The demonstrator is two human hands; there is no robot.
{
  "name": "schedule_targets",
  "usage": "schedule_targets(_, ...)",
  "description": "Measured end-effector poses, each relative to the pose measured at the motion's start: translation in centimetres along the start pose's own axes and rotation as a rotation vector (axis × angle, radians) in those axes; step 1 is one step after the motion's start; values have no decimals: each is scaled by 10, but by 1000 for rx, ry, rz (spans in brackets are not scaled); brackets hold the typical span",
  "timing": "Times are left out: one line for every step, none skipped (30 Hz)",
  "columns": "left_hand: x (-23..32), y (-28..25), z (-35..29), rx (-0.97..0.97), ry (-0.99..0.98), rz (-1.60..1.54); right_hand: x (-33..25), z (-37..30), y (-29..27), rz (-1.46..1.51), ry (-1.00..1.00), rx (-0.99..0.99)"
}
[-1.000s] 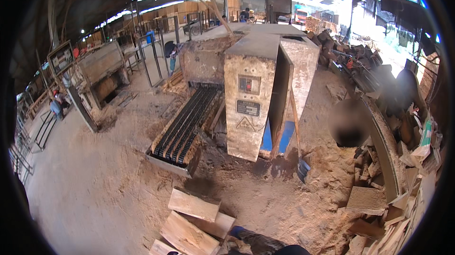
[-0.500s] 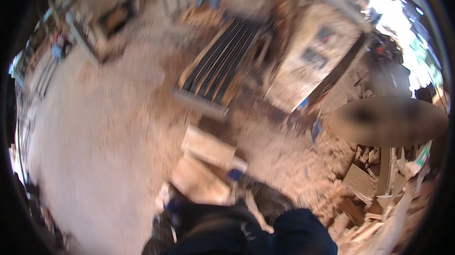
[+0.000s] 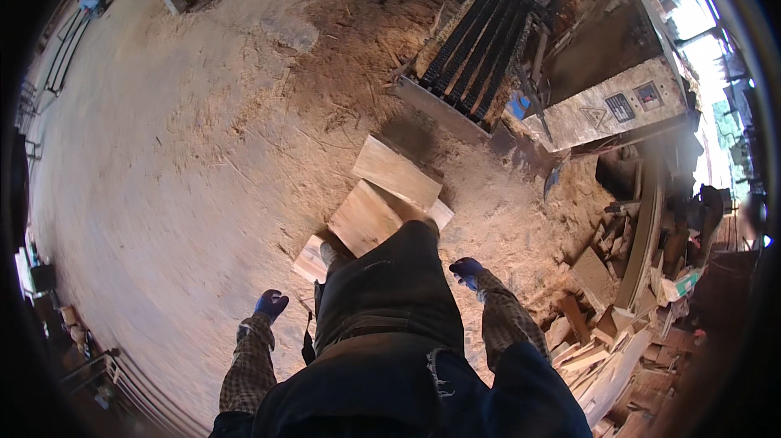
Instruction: The person picks up rectangular wooden planks from a large pile of scrap wood and sawdust on the floor. They carry each plank to a nearby area and place it on the ground, repeating this process multiple times to create a small stack.
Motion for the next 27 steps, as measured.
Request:
schedule_targets(-1,-6,1,2,16,-25,-2,4,7,35,-18,-13)
schedule_targets(-1,-12,3,5,31,-51,-4,8,13,69,-36,-27)
schedule_targets(0,-17,8,1,28,-57,-7,14,22,40,-30,-24)
schedule_targets(12,-23,11,18,61,-97,-13,19,32,11,-25,-22)
schedule_targets(24,-28,13,34,97,-134,-17,26,41,-40,-36,-40)
schedule_targets(34,-31,15,50,136,-172,-21,30,45,-90,-47,-56)
schedule_targets(26,-34,17,109,179,-312,-40,32,59,-147,-124,-119)
schedule_targets(31,-40,12,86,234,-399,-56,27,74,-190,-194,-170)
schedule_targets(11,-38,20,101,258,-317,-79,26,79,-239,-282,-203)
schedule_targets(-12,-37,39,53,479,-114,-89,33,81,-275,-370,-149)
schedule_targets(-14,-39,48,316,1060,425,-100,34,78,-370,-485,-224)
schedule_targets(-15,-26,67,111,973,297,-68,68,54,-135,-527,-223)
schedule_targets(-49,-45,82,151,914,585,-102,69,79,-119,-422,-179)
schedule_targets(-48,-49,84,-26,642,239,-105,69,79,-250,-354,-145)
schedule_targets(-40,-52,81,-4,401,-23,-111,60,81,-275,-319,-111)
schedule_targets(-27,-55,82,10,155,-288,-111,61,72,-322,-355,-83)
schedule_targets(-2,-53,105,-35,182,-272,-87,87,48,-485,-518,40)
schedule_targets(1,-71,113,-15,159,-249,-112,88,58,-379,-367,47)
schedule_targets(8,-79,122,-32,146,-222,-118,95,55,-471,-320,69)
schedule_targets(19,-84,134,-22,204,-230,-123,103,52,-561,-271,90)
schedule_targets(39,-93,150,-8,265,-230,-127,112,54,-443,-261,66)
schedule_targets(57,-102,166,2,326,-228,-129,122,59,-321,-249,40)
schedule_targets(69,-115,181,-73,308,-253,-136,135,67,-200,-243,7)
schedule_targets(92,-124,189,-69,316,-199,-143,146,75,-174,-235,-1)
schedule_targets(112,-135,199,-57,386,-140,-156,158,86,-146,-237,-12)
schedule_targets(129,-147,211,-54,456,-70,-168,166,100,-105,-237,-23)
schedule_targets(138,-157,228,-116,425,-130,-181,174,111,-101,-307,-43)
Point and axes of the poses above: each hand's wrist, its own z-axis towards the middle knuckle, its own y-axis out of the palm, x = y × z, the point moved 1 cm from there along z, towards the middle knuckle, and after that the axes turned 6 degrees about -x, right-handed, at the moved point
